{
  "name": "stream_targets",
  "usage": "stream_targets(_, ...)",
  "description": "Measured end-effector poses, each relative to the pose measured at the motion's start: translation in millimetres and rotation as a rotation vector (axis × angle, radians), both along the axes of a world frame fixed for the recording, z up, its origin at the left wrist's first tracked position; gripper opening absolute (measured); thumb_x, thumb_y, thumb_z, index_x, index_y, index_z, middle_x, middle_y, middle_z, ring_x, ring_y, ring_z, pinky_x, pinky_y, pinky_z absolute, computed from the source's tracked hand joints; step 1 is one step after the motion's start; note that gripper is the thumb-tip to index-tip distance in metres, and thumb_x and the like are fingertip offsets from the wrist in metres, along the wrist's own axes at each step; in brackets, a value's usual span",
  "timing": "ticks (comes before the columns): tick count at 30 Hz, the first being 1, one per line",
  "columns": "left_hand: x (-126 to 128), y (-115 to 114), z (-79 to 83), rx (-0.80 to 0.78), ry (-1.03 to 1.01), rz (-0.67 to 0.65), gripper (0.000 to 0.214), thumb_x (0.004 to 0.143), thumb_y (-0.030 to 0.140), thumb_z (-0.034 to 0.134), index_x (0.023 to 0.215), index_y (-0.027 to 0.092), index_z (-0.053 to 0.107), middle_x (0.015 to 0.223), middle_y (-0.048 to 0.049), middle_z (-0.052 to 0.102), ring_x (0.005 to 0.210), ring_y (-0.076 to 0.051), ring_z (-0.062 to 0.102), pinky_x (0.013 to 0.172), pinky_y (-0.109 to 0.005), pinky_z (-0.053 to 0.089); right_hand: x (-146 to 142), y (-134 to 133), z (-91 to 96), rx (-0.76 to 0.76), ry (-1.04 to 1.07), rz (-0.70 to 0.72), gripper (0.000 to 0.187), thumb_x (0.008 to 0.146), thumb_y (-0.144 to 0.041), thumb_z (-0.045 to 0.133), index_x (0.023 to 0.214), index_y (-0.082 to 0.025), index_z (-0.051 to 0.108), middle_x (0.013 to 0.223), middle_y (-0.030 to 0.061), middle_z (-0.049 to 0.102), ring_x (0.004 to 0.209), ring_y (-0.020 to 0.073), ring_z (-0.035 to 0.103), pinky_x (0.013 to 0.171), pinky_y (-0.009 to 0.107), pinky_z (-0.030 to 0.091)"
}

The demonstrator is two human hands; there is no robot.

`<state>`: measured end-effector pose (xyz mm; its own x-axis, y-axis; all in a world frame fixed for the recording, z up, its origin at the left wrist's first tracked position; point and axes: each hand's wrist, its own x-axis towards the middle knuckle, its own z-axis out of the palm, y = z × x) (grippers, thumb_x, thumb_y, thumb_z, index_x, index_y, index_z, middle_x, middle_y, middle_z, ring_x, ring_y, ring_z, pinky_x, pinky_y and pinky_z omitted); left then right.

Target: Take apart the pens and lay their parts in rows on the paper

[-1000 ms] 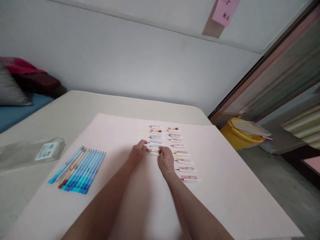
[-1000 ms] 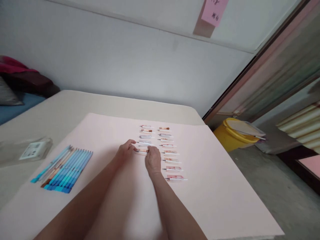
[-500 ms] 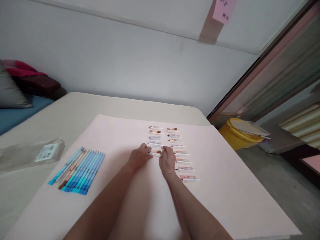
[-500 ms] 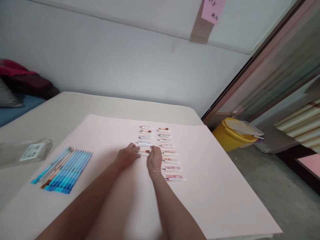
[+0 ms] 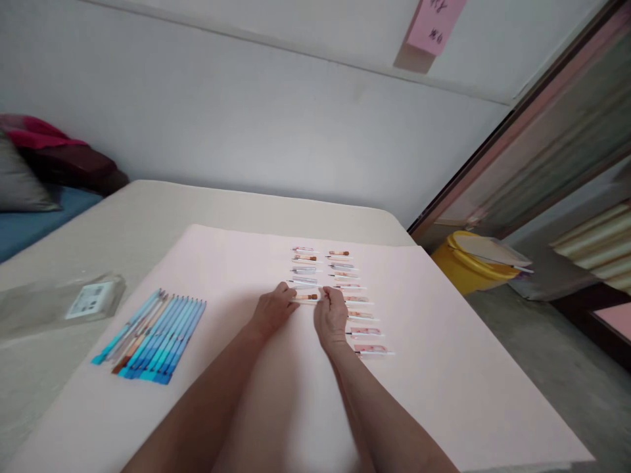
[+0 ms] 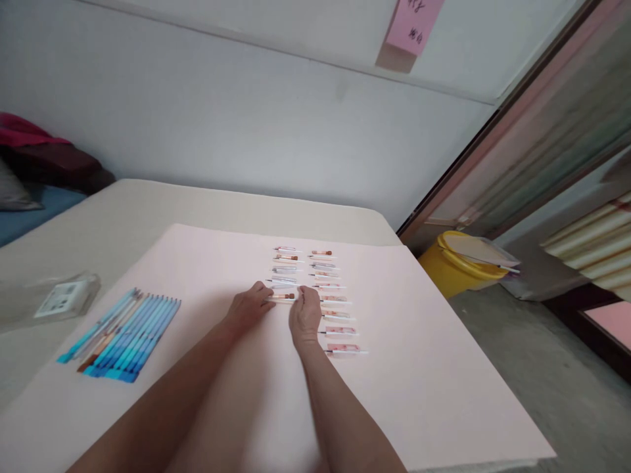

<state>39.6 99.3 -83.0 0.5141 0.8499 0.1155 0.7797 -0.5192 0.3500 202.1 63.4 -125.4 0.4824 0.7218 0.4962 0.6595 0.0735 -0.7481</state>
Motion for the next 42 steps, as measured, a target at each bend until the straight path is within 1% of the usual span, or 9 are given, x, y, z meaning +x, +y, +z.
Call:
stream_targets(8, -0.7, 1.1, -2.6, 0.008, 0.003, -0.002, 0.018, 0.087, 0.037, 0.044, 0.095, 0.026, 0.055, 0.1, 0.0003, 0.053, 0.078, -0.014, 0.057, 0.063, -0.025, 0.041, 0.5, 0.8, 0.0, 0.002, -0.024, 0.008, 0.02, 0.086, -0.022, 0.04, 0.093, -0.018, 0.058, 0.088, 0.0065, 0.061, 0.084, 0.0188, 0.055, 0.073, 0.032, 0.043)
stream_targets(17, -0.1, -0.6, 4.2, -0.039, 0.017, 0.011, 0.019, 0.086, 0.038, 0.045, 0.097, 0.026, 0.056, 0.103, -0.0009, 0.054, 0.082, -0.014, 0.058, 0.068, -0.025, 0.043, -0.9, -0.1, 2.7, -0.002, -0.033, 0.018, 0.021, 0.086, -0.022, 0.04, 0.093, -0.018, 0.059, 0.087, 0.0064, 0.061, 0.081, 0.0188, 0.055, 0.072, 0.032, 0.043)
stream_targets(20, -0.6, -0.1, 2.3, -0.04, -0.021, 0.009, 0.02, 0.085, 0.04, 0.048, 0.095, 0.026, 0.057, 0.102, -0.0009, 0.055, 0.083, -0.014, 0.058, 0.069, -0.025, 0.043, -0.4, 0.3, 1.7, -0.011, -0.028, 0.017, 0.021, 0.086, -0.021, 0.039, 0.094, -0.018, 0.059, 0.087, 0.0068, 0.061, 0.082, 0.019, 0.055, 0.072, 0.032, 0.043)
stream_targets(23, -2.0, 2.3, -1.5, -0.055, -0.104, 0.01, 0.021, 0.086, 0.041, 0.045, 0.096, 0.026, 0.057, 0.101, 0.0, 0.056, 0.083, -0.013, 0.057, 0.07, -0.025, 0.043, 0.4, 0.7, 0.2, -0.01, -0.028, 0.024, 0.023, 0.086, -0.021, 0.039, 0.095, -0.018, 0.059, 0.089, 0.0072, 0.061, 0.082, 0.0191, 0.056, 0.073, 0.033, 0.043)
stream_targets(26, -4.5, 6.7, -3.9, -0.101, -0.174, 0.004, 0.021, 0.086, 0.037, 0.044, 0.097, 0.027, 0.059, 0.101, 0.0003, 0.057, 0.084, -0.013, 0.057, 0.074, -0.025, 0.044, 0.9, 0.9, -0.1, -0.008, -0.033, 0.028, 0.023, 0.085, -0.02, 0.039, 0.094, -0.018, 0.059, 0.088, 0.0071, 0.061, 0.083, 0.0192, 0.056, 0.073, 0.033, 0.043)
stream_targets(30, -9.1, 14.1, -4.1, -0.182, -0.218, -0.035, 0.025, 0.075, 0.033, 0.059, 0.098, 0.026, 0.06, 0.1, -0.0005, 0.058, 0.086, -0.015, 0.057, 0.076, -0.025, 0.045, 0.5, 0.6, 1.1, -0.013, -0.033, 0.027, 0.023, 0.085, -0.019, 0.039, 0.094, -0.017, 0.06, 0.089, 0.0073, 0.061, 0.084, 0.0192, 0.056, 0.074, 0.032, 0.043)
stream_targets(33, -11.8, 18.2, -4.4, -0.223, -0.242, -0.046, 0.03, 0.069, 0.027, 0.062, 0.099, 0.024, 0.06, 0.1, -0.0018, 0.058, 0.085, -0.016, 0.057, 0.075, -0.026, 0.046, 0.1, 0.4, 1.7, -0.02, -0.03, 0.029, 0.023, 0.084, -0.018, 0.039, 0.094, -0.017, 0.06, 0.089, 0.0075, 0.062, 0.084, 0.0192, 0.056, 0.074, 0.032, 0.043)
stream_targets(37, -12.0, 18.5, -6.9, -0.209, -0.255, -0.044, 0.028, 0.07, 0.023, 0.058, 0.098, 0.023, 0.06, 0.1, -0.0027, 0.057, 0.083, -0.016, 0.056, 0.076, -0.027, 0.046, -0.2, -0.1, 2.5, -0.024, -0.024, 0.031, 0.024, 0.084, -0.017, 0.038, 0.094, -0.017, 0.06, 0.089, 0.0074, 0.062, 0.084, 0.0191, 0.056, 0.073, 0.032, 0.043)
stream_targets(42, -8.9, 15.2, -9.6, -0.177, -0.24, -0.015, 0.02, 0.074, 0.024, 0.055, 0.094, 0.023, 0.059, 0.099, -0.0028, 0.056, 0.084, -0.015, 0.056, 0.077, -0.027, 0.046, -0.7, -0.4, 4.4, -0.019, -0.042, 0.032, 0.024, 0.083, -0.018, 0.039, 0.093, -0.017, 0.061, 0.088, 0.0073, 0.062, 0.083, 0.0194, 0.056, 0.073, 0.033, 0.043)
